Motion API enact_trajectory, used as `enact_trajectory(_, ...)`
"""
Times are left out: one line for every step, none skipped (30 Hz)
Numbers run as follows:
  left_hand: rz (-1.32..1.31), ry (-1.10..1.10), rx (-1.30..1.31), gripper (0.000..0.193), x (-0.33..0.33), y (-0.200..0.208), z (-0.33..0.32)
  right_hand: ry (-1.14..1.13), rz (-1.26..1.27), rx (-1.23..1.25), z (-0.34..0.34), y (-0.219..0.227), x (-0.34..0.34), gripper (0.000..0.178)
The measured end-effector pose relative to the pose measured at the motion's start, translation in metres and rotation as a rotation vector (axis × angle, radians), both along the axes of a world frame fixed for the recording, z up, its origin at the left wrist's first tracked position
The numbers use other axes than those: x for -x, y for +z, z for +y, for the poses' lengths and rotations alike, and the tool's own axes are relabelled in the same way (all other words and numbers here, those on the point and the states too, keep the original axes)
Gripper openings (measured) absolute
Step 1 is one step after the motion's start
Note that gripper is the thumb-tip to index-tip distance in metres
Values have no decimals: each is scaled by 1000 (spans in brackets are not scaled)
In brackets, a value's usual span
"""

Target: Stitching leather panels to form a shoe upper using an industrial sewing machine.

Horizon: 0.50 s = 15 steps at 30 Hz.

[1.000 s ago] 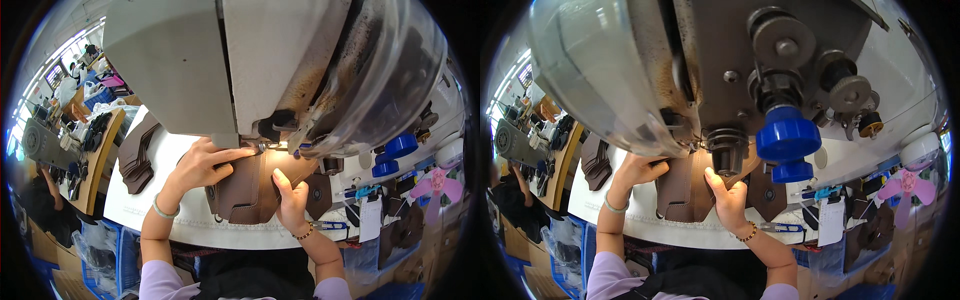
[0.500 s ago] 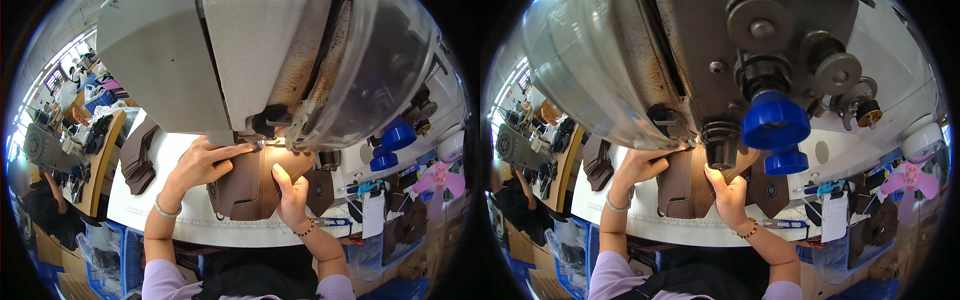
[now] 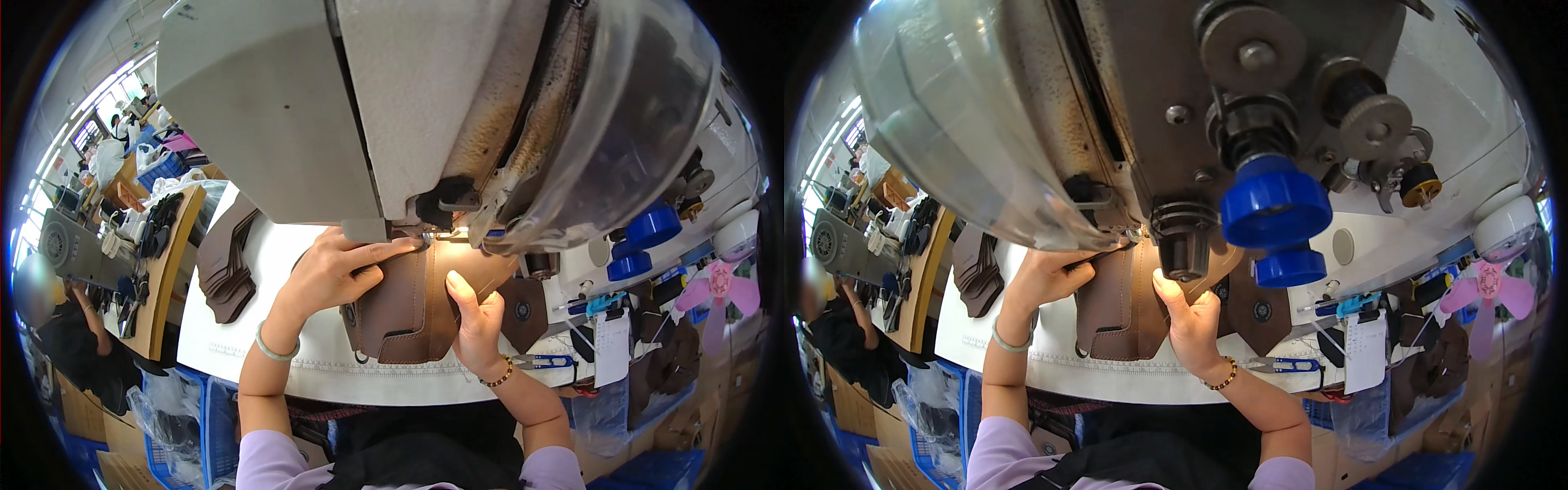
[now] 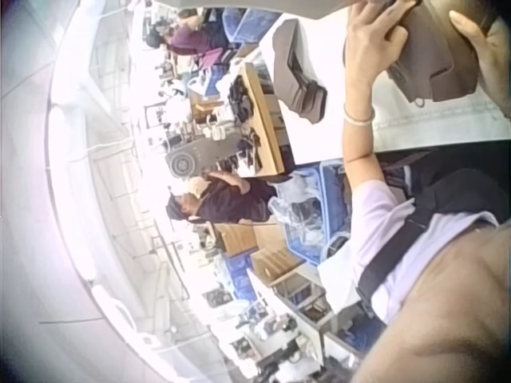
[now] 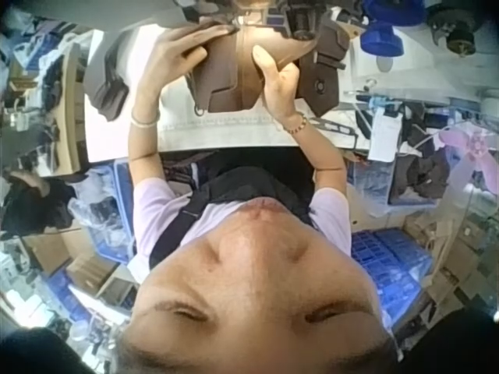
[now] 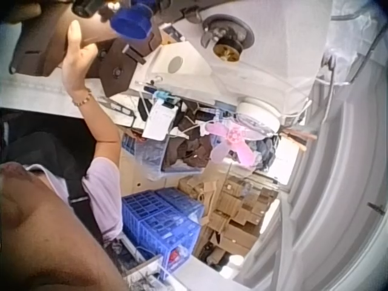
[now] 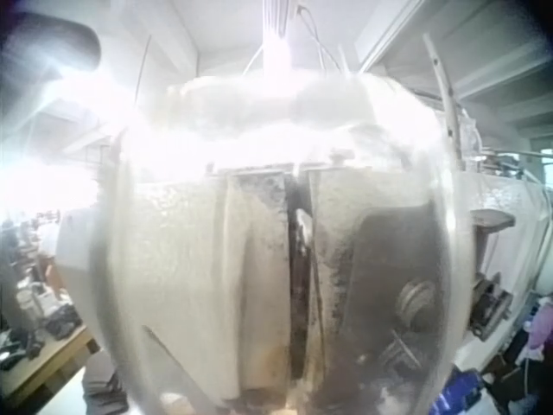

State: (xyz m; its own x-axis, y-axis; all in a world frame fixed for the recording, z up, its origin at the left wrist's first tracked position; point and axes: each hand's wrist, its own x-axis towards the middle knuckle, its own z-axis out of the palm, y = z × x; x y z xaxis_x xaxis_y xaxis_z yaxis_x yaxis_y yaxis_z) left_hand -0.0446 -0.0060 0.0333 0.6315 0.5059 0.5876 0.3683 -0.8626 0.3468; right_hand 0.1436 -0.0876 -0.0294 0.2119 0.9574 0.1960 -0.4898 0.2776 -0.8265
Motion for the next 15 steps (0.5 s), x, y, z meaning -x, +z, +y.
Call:
enact_trajectory(-5, 0, -10, 51, -1, 0, 0, 8, -7, -1, 0, -1, -1, 11)
enact_trajectory(-8, 0, -18, 51, -1, -1, 0, 9, -6, 1, 0, 0, 0, 11)
enact_trajectory(-7, 0, -15, 51, -1, -1, -1, 14, 9, 11, 0, 2, -1, 11)
enact_trajectory(-9, 9, -9, 51, -1, -1, -1, 19, 25, 21, 0, 4, -1, 11)
enact_trajectory(-11, 16, -3, 51, -2, -2, -2, 17, 25, 24, -1, 6, -1, 11)
enact_trajectory(-11, 14, 0, 51, -3, -2, -3, 51, 85, 36, -2, 8, -2, 12)
enact_trajectory(-9, 24, 11, 50, -3, 0, -5, 85, 145, 48, -2, 10, -3, 13)
enact_trajectory(-5, 39, 21, 50, -3, 0, -7, 88, 146, 49, -3, 12, -2, 13)
enact_trajectory(-4, 42, 23, 50, -3, 0, -7, 98, 170, 60, -3, 14, -2, 13)
enact_trajectory(-3, 39, 3, 49, -3, 0, -7, 108, 194, 70, -3, 15, -1, 13)
enact_trajectory(-5, 34, -19, 49, -4, 0, -7, 110, 191, 70, -3, 14, -2, 13)
enact_trajectory(-7, 37, -19, 49, -5, -1, -6, 108, 174, 63, -3, 12, -4, 14)
enact_trajectory(-9, 32, -17, 48, -5, -1, -6, 106, 157, 56, -3, 11, -5, 14)
enact_trajectory(-8, 30, -14, 48, -4, -2, -6, 112, 156, 57, -3, 9, -5, 14)
enact_trajectory(-9, 36, -14, 48, -4, -2, -6, 109, 151, 64, -2, 7, -6, 15)
